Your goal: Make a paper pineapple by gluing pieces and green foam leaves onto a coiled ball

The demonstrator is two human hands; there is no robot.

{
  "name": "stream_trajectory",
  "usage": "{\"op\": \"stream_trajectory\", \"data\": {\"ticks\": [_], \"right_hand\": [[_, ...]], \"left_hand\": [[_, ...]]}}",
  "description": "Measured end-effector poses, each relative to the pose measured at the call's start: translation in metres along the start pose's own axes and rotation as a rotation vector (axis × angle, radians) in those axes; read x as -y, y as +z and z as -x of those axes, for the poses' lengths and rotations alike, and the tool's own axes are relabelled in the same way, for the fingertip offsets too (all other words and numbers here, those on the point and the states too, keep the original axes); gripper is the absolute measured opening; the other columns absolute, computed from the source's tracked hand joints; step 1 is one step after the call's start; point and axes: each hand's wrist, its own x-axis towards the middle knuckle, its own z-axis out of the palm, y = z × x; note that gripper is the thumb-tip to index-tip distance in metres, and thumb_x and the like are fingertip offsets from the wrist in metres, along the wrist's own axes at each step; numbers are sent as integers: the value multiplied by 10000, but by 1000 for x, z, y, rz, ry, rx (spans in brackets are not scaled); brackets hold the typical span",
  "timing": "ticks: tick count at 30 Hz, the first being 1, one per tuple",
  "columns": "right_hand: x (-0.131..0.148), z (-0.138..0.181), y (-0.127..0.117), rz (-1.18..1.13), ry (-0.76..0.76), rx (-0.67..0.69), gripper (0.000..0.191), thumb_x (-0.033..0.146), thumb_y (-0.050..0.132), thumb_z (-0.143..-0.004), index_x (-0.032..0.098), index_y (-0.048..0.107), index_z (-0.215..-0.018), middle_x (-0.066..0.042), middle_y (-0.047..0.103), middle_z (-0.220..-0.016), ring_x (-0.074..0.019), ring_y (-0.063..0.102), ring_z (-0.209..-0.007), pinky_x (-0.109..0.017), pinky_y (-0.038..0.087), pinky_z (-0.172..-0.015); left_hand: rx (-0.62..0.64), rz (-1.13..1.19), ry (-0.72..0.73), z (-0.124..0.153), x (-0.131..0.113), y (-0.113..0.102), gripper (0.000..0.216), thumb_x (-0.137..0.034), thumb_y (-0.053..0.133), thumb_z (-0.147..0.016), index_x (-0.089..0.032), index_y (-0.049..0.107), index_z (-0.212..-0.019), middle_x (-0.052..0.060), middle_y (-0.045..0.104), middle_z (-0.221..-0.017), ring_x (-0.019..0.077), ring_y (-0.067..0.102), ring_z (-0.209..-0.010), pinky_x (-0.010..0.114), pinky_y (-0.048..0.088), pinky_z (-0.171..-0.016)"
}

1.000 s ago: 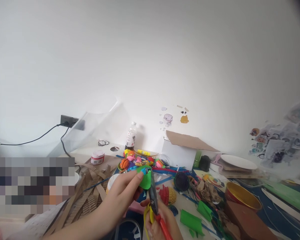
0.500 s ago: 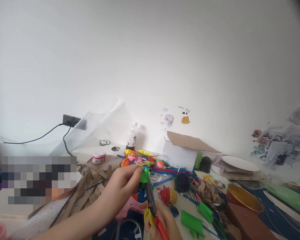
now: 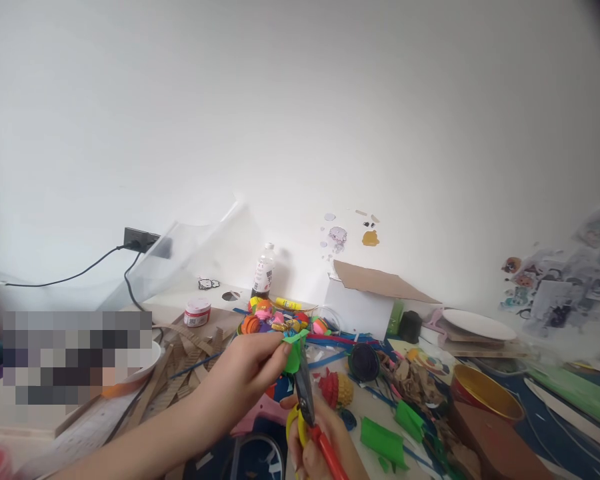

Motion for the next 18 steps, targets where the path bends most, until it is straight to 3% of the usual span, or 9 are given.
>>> {"op": "stream_trajectory", "data": {"ticks": [4,10,14,18], "right_hand": [[-1,0,1,1,14,-22,655,757,519,-639,208,539,-995,8,482,-686,-78,335,-429,-255,316,-449],[-3,-1,-1,-26,1,11,689,765,513,-637,184,533,-1005,28,461,-628,-68,336,-426,-220,286,-430],[-5,0,-3,-57,-7,15,697,741,537,-649,154,534,-1026,12,473,-653,-67,348,-442,-214,275,-424],[-7,1,-5,-70,3,-10,718,750,512,-661,143,530,-1042,19,471,-621,-69,348,-430,-211,272,-411]], "left_hand": [[-5,-126,43,0,2,0,326,-342,271,-870,-209,242,-574,-48,305,-528,113,296,-498,257,219,-508],[76,-78,-8,1,-4,0,349,-386,258,-878,-209,264,-578,-41,334,-545,120,304,-514,254,233,-509],[96,79,-56,5,-12,-2,373,-433,261,-877,-211,316,-581,-39,356,-561,124,336,-533,244,279,-522],[41,318,-97,10,-15,2,340,-477,376,-826,-216,380,-607,-34,418,-600,131,414,-573,212,348,-513]]}}
